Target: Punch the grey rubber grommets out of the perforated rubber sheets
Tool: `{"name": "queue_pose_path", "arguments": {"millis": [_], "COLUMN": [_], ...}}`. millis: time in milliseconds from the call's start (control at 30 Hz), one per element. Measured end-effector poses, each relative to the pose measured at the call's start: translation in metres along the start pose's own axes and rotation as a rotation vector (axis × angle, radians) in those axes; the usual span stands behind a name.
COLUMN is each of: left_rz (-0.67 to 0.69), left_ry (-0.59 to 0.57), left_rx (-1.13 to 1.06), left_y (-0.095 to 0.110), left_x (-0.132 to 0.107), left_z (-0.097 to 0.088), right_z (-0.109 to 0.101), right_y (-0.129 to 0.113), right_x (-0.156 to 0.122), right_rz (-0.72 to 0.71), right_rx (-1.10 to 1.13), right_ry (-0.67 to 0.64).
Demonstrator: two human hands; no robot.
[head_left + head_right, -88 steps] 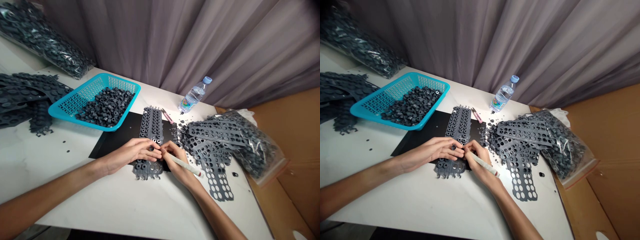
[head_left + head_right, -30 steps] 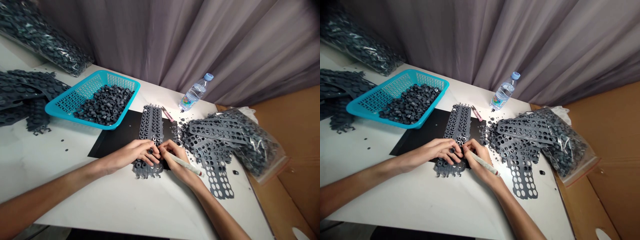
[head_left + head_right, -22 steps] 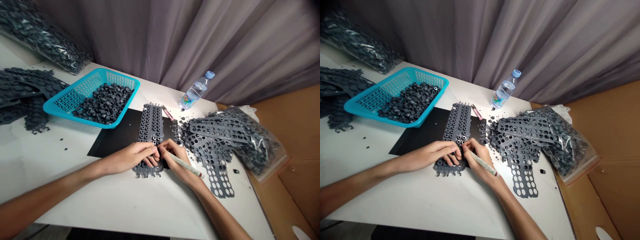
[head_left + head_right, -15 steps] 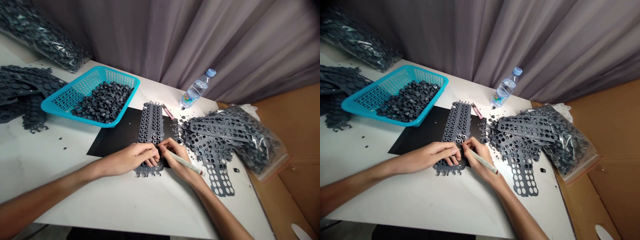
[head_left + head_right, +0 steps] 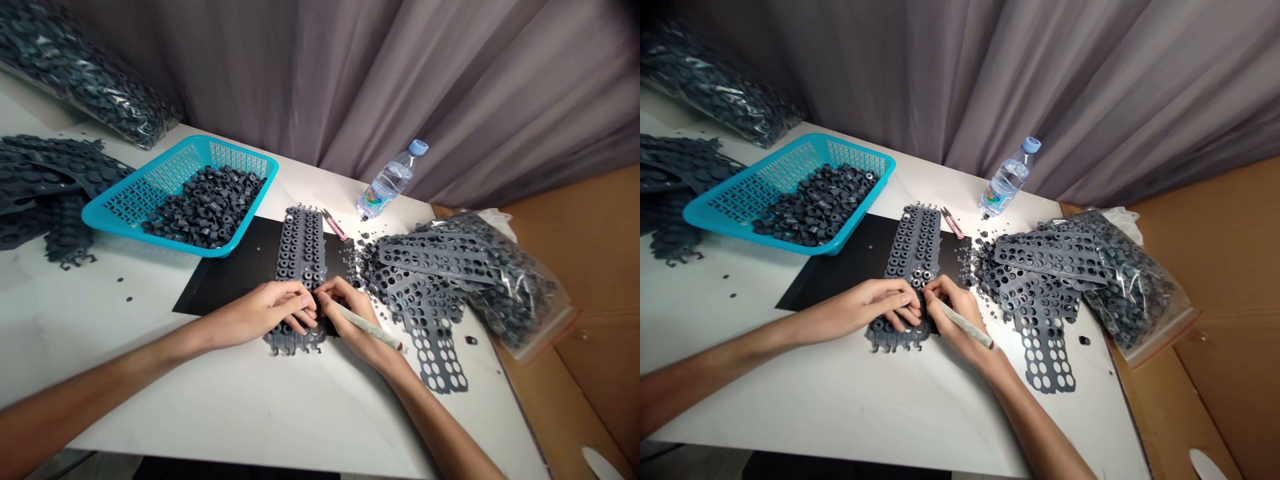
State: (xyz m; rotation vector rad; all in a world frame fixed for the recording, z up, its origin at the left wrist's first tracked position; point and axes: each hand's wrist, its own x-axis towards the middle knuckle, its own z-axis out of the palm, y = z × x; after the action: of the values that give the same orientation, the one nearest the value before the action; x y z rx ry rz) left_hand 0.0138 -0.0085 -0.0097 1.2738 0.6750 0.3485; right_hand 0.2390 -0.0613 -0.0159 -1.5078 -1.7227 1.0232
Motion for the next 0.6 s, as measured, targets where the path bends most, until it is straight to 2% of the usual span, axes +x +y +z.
{"name": "queue_pose_path", "arguments": {"millis": [600], "left_rz": [0.008], "left_ry": [0.019], "left_rx": [-0.028], "left_y": [0.0016], "left_x": [-0.0002], "left_z": [0.0015], "right_z": [-0.0001], "right_y": [0.0011], "right_x": [-0.0006], "right_rz": [-0.012], "right_rx": [-0.008], "right_ry": [0.002]}}
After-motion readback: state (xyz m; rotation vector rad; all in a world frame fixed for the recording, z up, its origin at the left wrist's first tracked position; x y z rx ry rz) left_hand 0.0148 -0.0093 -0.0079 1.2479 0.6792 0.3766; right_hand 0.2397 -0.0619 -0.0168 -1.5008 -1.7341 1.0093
